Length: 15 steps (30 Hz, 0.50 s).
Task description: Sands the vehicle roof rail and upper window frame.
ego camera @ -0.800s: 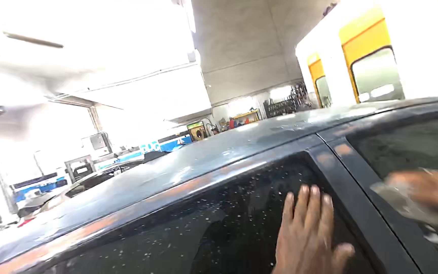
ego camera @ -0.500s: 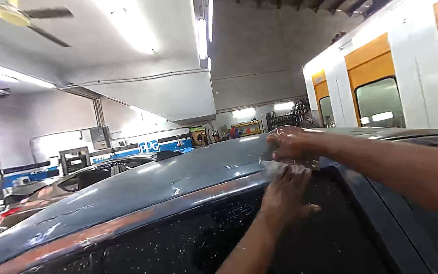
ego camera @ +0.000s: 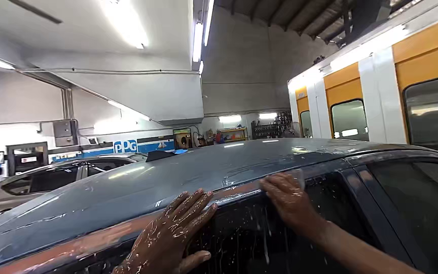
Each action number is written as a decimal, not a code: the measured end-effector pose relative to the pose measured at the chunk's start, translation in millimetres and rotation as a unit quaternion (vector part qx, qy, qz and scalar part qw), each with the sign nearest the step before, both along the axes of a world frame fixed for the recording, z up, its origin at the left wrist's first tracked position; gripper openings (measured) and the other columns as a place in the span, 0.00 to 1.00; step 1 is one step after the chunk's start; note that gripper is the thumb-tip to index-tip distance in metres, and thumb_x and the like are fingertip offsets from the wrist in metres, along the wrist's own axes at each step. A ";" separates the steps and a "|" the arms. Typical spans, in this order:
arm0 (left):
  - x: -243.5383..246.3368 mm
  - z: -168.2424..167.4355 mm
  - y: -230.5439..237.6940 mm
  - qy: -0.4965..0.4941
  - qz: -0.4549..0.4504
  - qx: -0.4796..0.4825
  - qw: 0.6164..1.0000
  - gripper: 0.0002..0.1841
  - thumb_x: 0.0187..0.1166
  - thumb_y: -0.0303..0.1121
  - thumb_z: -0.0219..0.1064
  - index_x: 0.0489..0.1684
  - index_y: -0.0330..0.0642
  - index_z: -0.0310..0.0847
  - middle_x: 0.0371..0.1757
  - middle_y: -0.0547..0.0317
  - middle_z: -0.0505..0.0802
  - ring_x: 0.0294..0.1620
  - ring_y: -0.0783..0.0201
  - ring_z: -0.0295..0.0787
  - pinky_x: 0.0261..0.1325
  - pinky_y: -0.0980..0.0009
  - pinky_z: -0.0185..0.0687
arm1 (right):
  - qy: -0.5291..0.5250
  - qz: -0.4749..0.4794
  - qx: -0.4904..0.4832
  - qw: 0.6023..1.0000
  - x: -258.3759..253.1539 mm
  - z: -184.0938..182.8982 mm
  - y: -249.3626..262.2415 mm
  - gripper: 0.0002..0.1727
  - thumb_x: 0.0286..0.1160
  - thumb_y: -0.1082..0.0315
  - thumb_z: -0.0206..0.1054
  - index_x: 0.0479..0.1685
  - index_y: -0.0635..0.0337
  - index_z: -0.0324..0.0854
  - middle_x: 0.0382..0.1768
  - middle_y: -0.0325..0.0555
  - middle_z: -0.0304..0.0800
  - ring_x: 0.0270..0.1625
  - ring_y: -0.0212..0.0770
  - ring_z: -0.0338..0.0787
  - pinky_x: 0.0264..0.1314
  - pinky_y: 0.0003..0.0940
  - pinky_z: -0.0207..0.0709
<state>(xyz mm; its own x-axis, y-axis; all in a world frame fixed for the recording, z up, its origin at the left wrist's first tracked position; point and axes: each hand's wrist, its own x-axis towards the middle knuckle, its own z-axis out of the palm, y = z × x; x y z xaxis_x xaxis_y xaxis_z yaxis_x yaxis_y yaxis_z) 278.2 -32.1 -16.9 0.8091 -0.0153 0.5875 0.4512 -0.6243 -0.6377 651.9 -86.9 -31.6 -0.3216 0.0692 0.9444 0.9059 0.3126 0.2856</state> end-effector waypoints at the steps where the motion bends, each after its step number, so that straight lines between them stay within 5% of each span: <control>1: 1.1 -2.4 0.9 -0.004 -0.002 0.003 1.000 0.46 0.75 0.77 0.49 0.93 0.65 0.59 0.95 0.66 0.62 0.96 0.60 0.51 0.95 0.51 0.50 | -0.012 0.003 0.000 1.000 -10.9 3.8 1.1 0.17 0.86 0.61 0.58 0.61 0.46 0.92 0.61 0.39 0.93 0.71 0.44 0.87 0.77 0.49 0.77; 6: -12.3 -4.4 0.1 -0.001 -0.027 -0.012 1.000 0.45 0.76 0.75 0.51 0.93 0.64 0.58 0.95 0.65 0.61 0.96 0.60 0.51 0.95 0.52 0.49 | -0.002 -0.021 -0.007 1.000 49.6 10.8 -4.6 0.20 0.86 0.61 0.53 0.59 0.50 0.92 0.61 0.42 0.93 0.70 0.47 0.87 0.76 0.53 0.76; 10: -10.3 -8.9 1.7 -0.016 -0.034 -0.005 0.999 0.46 0.74 0.77 0.51 0.92 0.63 0.61 0.95 0.64 0.63 0.96 0.59 0.52 0.95 0.52 0.50 | -0.003 0.016 -0.021 1.000 12.8 14.9 -1.8 0.18 0.85 0.62 0.56 0.57 0.51 0.93 0.59 0.41 0.93 0.70 0.43 0.86 0.78 0.48 0.76; 15: -14.0 -9.2 3.3 -0.009 -0.044 -0.001 0.999 0.47 0.73 0.78 0.49 0.92 0.61 0.62 0.95 0.62 0.63 0.96 0.58 0.52 0.95 0.51 0.51 | -0.013 -0.009 -0.015 1.000 51.0 15.2 -5.7 0.19 0.86 0.62 0.54 0.57 0.50 0.93 0.58 0.42 0.93 0.68 0.45 0.87 0.76 0.51 0.76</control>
<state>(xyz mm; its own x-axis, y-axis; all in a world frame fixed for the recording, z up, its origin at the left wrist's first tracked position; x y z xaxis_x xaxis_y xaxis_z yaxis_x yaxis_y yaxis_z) 264.2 -28.9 -26.0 0.7937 -0.0841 0.6024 0.4069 -0.6628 -0.6286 702.8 -92.6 -16.4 -0.3453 0.1039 0.9327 0.9035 0.3059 0.3003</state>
